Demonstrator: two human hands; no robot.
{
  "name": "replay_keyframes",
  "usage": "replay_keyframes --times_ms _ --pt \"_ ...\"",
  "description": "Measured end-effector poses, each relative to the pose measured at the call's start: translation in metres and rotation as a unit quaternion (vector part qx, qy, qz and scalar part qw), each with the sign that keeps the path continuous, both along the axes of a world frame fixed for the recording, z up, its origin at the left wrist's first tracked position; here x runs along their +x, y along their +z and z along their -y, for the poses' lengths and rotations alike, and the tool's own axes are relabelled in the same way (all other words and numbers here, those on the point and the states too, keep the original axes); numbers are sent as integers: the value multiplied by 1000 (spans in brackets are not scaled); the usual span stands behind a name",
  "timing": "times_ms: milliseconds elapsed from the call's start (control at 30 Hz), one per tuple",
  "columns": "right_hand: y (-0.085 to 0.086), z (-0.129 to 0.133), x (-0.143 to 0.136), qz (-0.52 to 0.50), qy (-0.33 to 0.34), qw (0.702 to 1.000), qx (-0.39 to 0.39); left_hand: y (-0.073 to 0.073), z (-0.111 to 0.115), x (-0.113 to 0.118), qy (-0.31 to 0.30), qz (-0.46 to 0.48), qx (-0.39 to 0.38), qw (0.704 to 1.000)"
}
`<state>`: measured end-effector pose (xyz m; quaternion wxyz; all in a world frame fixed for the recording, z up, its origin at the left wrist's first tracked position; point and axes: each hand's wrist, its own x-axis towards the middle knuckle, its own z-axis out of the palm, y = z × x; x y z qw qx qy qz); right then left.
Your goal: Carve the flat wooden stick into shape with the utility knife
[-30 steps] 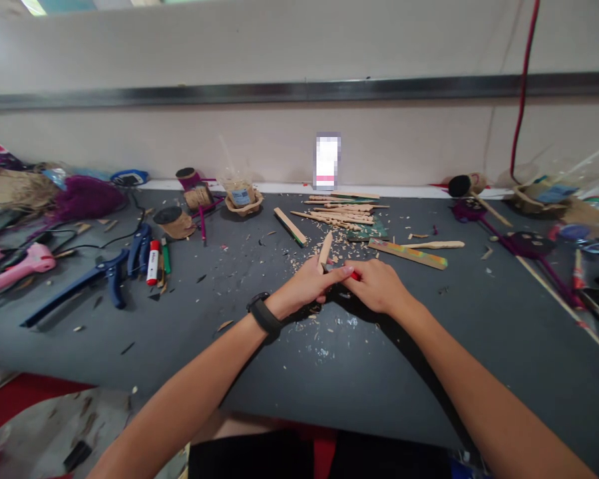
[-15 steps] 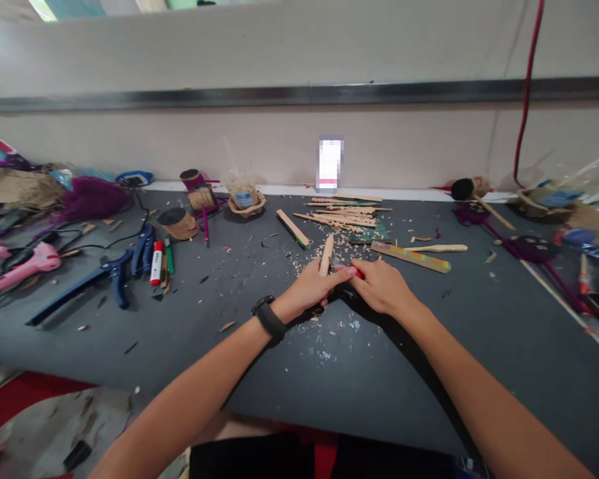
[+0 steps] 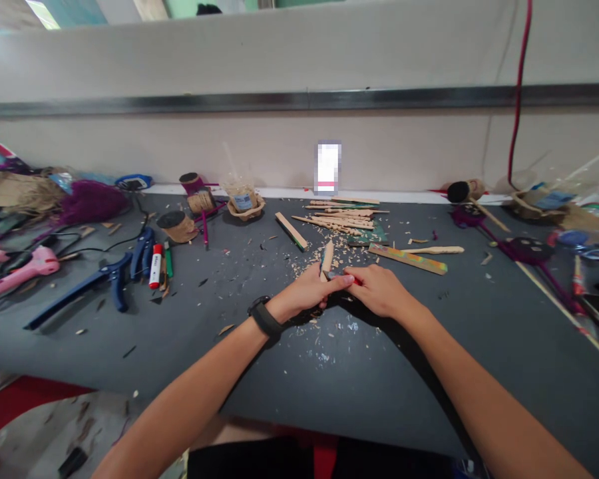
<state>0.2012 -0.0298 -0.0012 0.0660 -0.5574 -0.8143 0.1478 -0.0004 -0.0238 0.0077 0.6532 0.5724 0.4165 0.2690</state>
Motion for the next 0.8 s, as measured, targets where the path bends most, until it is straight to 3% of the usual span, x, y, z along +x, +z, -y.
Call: replay_keyframes --times_ms 233,400,467,800 --pt "4 3 -12 58 -28 998 9 2 -2 -3 -9 -14 -6 1000" --pt "4 -2 -15 97 -80 992 33 -2 7 6 49 -86 10 995" --pt "3 -3 -13 88 -90 991 37 -3 8 9 63 -75 13 995" --pt "0 0 0 -41 2 999 -3 5 2 3 76 -7 35 996"
